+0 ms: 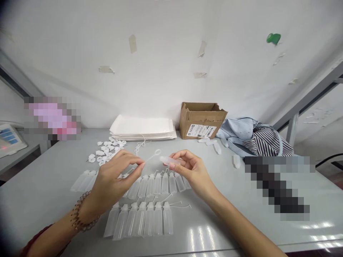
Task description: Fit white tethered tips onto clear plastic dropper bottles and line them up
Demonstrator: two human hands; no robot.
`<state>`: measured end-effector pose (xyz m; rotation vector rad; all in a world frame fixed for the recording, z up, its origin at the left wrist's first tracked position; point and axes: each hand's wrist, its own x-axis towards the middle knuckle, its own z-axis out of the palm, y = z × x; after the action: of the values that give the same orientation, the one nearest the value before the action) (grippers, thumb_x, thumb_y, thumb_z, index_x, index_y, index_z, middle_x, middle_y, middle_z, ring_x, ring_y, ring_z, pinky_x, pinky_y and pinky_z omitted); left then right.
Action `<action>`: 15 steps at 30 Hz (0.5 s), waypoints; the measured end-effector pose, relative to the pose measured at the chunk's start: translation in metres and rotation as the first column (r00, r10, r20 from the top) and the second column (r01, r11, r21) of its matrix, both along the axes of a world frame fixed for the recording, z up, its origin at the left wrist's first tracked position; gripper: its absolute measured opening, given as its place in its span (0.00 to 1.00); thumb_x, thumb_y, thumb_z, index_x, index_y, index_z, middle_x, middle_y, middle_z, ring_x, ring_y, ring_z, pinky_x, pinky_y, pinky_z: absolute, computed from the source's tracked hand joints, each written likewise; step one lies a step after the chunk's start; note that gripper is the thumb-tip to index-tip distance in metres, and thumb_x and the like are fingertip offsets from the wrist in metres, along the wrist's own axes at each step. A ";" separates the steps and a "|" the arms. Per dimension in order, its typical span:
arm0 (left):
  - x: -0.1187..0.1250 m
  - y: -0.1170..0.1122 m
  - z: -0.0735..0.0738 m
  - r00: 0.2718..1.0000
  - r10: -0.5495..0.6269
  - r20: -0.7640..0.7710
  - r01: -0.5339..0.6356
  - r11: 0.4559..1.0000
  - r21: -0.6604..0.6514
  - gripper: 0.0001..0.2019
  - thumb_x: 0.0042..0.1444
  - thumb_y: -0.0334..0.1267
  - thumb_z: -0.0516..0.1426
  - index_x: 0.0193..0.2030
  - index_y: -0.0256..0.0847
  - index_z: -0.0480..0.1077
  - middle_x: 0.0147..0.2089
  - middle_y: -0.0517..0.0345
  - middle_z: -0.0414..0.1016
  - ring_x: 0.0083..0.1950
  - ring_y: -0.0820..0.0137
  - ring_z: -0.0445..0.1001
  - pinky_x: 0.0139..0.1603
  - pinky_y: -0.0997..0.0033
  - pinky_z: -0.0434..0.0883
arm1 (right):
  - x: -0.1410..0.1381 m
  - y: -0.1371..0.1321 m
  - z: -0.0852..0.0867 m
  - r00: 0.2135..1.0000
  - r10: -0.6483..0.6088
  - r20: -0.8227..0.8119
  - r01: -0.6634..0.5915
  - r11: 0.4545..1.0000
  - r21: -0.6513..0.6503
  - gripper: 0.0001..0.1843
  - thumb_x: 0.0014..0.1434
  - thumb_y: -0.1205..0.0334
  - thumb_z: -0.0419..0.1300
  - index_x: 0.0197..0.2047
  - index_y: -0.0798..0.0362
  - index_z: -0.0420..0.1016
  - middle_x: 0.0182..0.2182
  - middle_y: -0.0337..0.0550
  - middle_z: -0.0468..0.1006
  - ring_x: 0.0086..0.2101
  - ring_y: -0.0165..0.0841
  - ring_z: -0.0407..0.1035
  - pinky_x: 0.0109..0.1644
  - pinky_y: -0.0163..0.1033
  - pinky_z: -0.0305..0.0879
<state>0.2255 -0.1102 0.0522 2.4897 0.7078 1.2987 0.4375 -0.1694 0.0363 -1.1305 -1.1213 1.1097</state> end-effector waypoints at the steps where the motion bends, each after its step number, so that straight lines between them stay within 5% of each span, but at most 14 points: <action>1: 0.000 0.000 -0.001 1.000 -0.003 -0.015 0.003 1.000 0.027 0.07 0.58 0.26 0.53 0.34 0.40 0.69 0.29 0.58 0.74 0.33 0.69 0.67 0.34 0.68 0.67 | -0.002 -0.001 0.000 1.000 0.009 -0.020 -0.009 1.000 -0.003 0.10 0.52 0.60 0.67 0.34 0.51 0.69 0.39 0.40 0.75 0.38 0.32 0.72 0.39 0.36 0.67; 15: 0.000 -0.007 0.002 0.982 0.054 -0.178 0.006 0.947 0.322 0.05 0.56 0.23 0.56 0.34 0.36 0.68 0.29 0.56 0.75 0.33 0.67 0.66 0.33 0.65 0.65 | -0.005 -0.002 -0.002 0.983 0.028 -0.181 -0.028 1.000 0.005 0.07 0.53 0.64 0.66 0.34 0.51 0.72 0.39 0.38 0.73 0.39 0.30 0.72 0.41 0.34 0.65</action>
<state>0.2257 -0.1175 0.0539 2.9024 0.6081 1.2916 0.4328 -0.1718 0.0344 -0.9934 -0.9982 1.2074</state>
